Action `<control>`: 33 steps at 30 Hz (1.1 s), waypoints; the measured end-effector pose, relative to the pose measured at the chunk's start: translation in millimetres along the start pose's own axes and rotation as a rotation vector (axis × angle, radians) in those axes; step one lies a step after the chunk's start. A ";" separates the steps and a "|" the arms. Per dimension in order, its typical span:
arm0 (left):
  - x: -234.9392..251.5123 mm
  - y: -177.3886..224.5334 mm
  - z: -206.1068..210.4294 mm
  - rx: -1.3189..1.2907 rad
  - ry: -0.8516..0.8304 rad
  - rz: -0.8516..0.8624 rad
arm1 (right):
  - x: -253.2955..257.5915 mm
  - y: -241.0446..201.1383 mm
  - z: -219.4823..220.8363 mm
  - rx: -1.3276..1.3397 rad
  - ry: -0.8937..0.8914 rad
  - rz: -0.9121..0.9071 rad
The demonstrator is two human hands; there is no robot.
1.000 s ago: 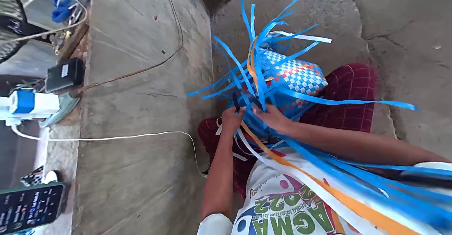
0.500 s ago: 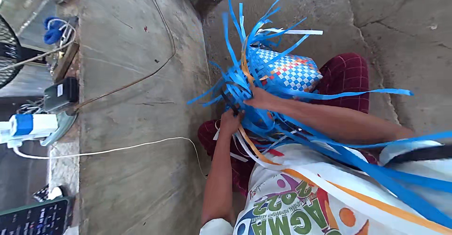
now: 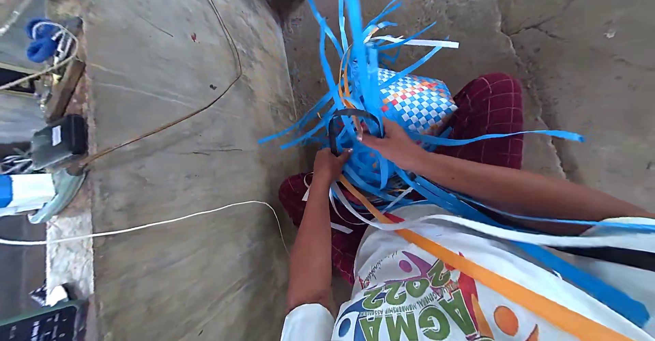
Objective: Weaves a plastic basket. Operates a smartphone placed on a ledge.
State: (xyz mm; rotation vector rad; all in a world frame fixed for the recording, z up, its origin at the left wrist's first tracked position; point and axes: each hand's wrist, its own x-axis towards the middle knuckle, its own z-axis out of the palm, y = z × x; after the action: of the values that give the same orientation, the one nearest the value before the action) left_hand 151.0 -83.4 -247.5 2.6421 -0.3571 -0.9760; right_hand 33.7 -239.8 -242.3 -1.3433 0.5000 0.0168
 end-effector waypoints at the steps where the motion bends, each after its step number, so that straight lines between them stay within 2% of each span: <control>1: 0.9 0.3 0.7 0.010 0.002 -0.013 | -0.1 14.2 -0.4 -0.030 -0.025 0.095; 3: 0.9 1.4 0.0 0.026 -0.031 -0.016 | 0.3 36.2 -2.0 -0.043 -0.148 0.350; 5: 0.5 0.7 -2.2 0.004 -0.084 0.016 | 6.7 31.6 0.1 -0.005 -0.173 0.429; 7: -1.1 -3.4 -2.1 -0.078 -0.114 0.080 | 16.2 0.1 -0.2 0.026 -0.138 0.313; 10: 5.1 -15.7 3.9 -0.180 -0.093 0.216 | 30.2 -59.2 -2.8 0.151 -0.074 0.014; 12: 8.0 -17.4 7.0 -0.184 -0.060 0.202 | 36.3 -79.7 -5.9 0.158 -0.049 -0.119; 13: 7.8 -16.2 7.3 -0.169 -0.049 0.181 | 41.5 -76.1 -6.6 0.069 -0.050 -0.110; 14: 6.2 -14.6 7.3 -0.147 -0.038 0.166 | 47.0 -64.1 -6.2 -0.069 -0.082 -0.026; 16: 3.4 -11.5 6.9 -0.114 -0.014 0.111 | 58.7 -22.3 -0.7 -0.318 -0.163 0.176; 17: 3.0 -12.1 6.2 -0.129 0.011 0.094 | 62.9 -3.7 1.7 -0.360 -0.162 0.216; 19: -3.4 -18.5 3.7 -0.244 0.115 0.138 | 60.5 13.4 2.8 -0.317 -0.098 0.170; 20: -10.6 -23.7 3.5 -0.314 0.208 0.212 | 55.7 16.9 2.0 -0.258 -0.043 0.126; 23: -30.7 -19.1 -1.4 -0.393 0.595 0.536 | 44.2 28.3 -2.8 -0.084 0.121 0.043; 24: -34.8 -8.8 -4.8 -0.337 0.625 0.617 | 40.3 31.0 -4.4 -0.038 0.153 0.053; 26: -37.0 17.9 -11.1 -0.080 0.404 0.580 | 27.9 37.7 -5.2 -0.008 0.179 0.118; 28: -19.8 42.8 -8.7 0.173 0.099 0.394 | 14.2 37.9 -5.0 -0.019 0.123 0.214; 29: -9.6 51.3 -3.4 0.288 0.015 0.319 | 9.3 35.8 -4.5 -0.008 0.097 0.237; 31: 3.1 63.6 5.1 0.480 -0.066 0.228 | 0.0 25.5 -2.9 0.022 0.104 0.171; 33: 10.3 64.0 9.5 0.494 -0.057 0.208 | -12.4 15.0 -5.2 0.072 0.127 0.009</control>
State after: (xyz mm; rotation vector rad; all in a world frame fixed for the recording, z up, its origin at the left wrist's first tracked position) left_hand 144.3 -147.7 -237.3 2.9208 -0.9765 -0.9973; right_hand 16.5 -237.7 -252.5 -1.2763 0.6086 -0.0788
